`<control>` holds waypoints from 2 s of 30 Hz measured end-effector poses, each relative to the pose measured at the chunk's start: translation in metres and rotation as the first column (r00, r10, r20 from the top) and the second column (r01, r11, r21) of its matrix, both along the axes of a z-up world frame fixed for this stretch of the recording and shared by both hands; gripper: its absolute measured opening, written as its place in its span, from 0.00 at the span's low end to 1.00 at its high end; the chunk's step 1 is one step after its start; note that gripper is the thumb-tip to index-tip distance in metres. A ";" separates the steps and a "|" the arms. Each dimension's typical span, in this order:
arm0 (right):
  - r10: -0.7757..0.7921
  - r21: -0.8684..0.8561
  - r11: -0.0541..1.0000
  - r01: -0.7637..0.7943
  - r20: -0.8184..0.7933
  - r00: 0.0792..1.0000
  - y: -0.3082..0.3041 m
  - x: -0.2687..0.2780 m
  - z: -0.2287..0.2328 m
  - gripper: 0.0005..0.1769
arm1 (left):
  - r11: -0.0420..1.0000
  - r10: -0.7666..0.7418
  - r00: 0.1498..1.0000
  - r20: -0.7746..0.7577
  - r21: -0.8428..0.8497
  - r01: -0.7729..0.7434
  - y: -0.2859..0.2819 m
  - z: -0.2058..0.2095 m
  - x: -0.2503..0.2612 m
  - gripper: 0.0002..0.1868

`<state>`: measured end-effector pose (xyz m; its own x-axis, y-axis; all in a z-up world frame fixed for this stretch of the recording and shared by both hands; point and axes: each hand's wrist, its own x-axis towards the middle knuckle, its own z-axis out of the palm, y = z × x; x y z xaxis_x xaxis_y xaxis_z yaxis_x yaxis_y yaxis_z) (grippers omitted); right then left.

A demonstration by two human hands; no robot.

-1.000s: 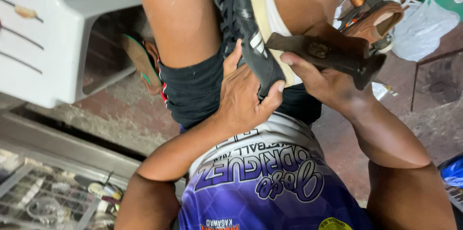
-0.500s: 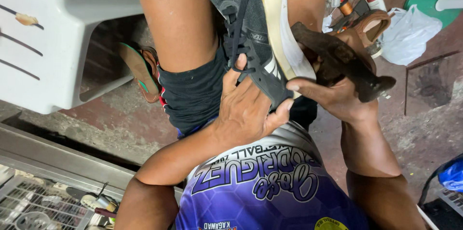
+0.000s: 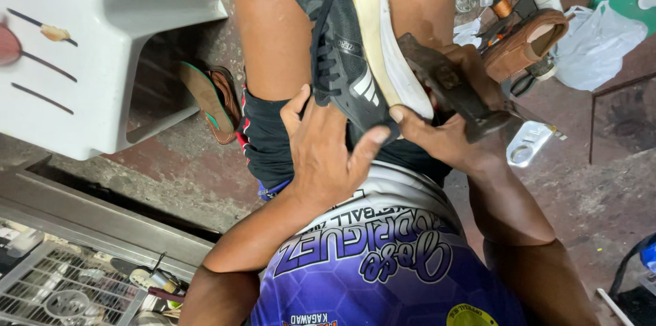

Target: The person repairs a black sneaker by scraping the sole with a red tool, hammering the sole edge with a hammer, applying glue to the heel, and attaching a white rubber strip to the side of the shoe.

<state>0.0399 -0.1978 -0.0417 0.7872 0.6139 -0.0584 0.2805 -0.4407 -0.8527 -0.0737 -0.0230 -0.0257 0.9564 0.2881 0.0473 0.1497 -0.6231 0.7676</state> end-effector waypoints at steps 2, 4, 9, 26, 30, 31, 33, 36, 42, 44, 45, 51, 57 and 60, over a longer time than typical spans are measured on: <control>0.019 0.040 0.999 -0.016 -0.063 0.998 0.007 0.005 0.002 0.29 | 0.986 0.048 0.996 -0.074 -0.155 -0.059 0.002 -0.003 0.000 0.21; -0.012 0.110 0.994 0.027 -0.127 0.992 0.016 0.010 0.003 0.24 | 0.977 0.063 0.994 -0.088 -0.199 -0.080 0.001 -0.007 0.000 0.18; -0.080 0.197 0.968 0.156 -0.346 0.935 0.028 0.020 0.003 0.27 | 0.899 0.099 0.995 0.020 -0.430 -0.081 -0.005 -0.014 -0.009 0.14; -0.046 0.011 0.999 0.046 0.007 0.999 0.035 0.017 -0.001 0.27 | 0.855 0.108 0.994 0.009 -0.510 -0.088 -0.001 -0.023 0.001 0.16; -0.059 0.064 0.996 0.063 -0.051 0.997 0.033 0.015 -0.002 0.26 | 0.858 0.121 0.993 -0.011 -0.501 -0.111 -0.003 -0.022 0.002 0.15; -0.052 0.086 0.995 0.058 -0.066 0.996 0.032 0.015 -0.002 0.26 | 0.860 0.131 0.991 0.000 -0.498 -0.114 -0.004 -0.021 0.001 0.14; -0.034 0.131 0.991 0.040 -0.047 0.998 0.028 0.015 -0.003 0.24 | 0.869 0.162 0.985 0.054 -0.481 -0.117 -0.003 -0.021 0.001 0.15; 0.002 0.189 0.982 -0.009 0.038 0.999 0.016 0.018 0.000 0.20 | 0.876 0.199 0.974 0.107 -0.466 -0.128 0.004 -0.022 0.001 0.15; 0.151 0.222 0.963 -0.153 0.027 0.988 -0.004 0.012 -0.001 0.21 | 0.859 0.211 0.977 0.034 -0.483 -0.169 0.005 -0.030 0.002 0.12; 0.131 0.166 0.978 -0.129 -0.003 0.991 -0.003 0.010 -0.004 0.23 | 0.848 0.217 0.976 0.009 -0.496 -0.184 0.002 -0.033 0.002 0.11; 0.136 0.153 0.979 -0.136 0.014 0.991 -0.002 0.011 -0.004 0.23 | 0.850 0.219 0.975 0.034 -0.498 -0.173 0.000 -0.033 0.001 0.11; 0.294 0.057 0.948 -0.312 0.218 0.931 0.022 0.037 0.003 0.21 | 0.834 0.208 0.978 -0.027 -0.517 -0.192 0.004 -0.040 0.005 0.11; 0.512 -0.055 0.836 -0.546 0.439 0.738 0.039 0.069 0.018 0.23 | 0.880 0.173 0.983 0.063 -0.458 -0.125 0.008 -0.040 0.006 0.10; 0.548 -0.097 0.808 -0.581 0.486 0.681 0.042 0.072 0.018 0.22 | 0.903 0.181 0.981 0.066 -0.406 -0.139 0.009 -0.039 0.007 0.09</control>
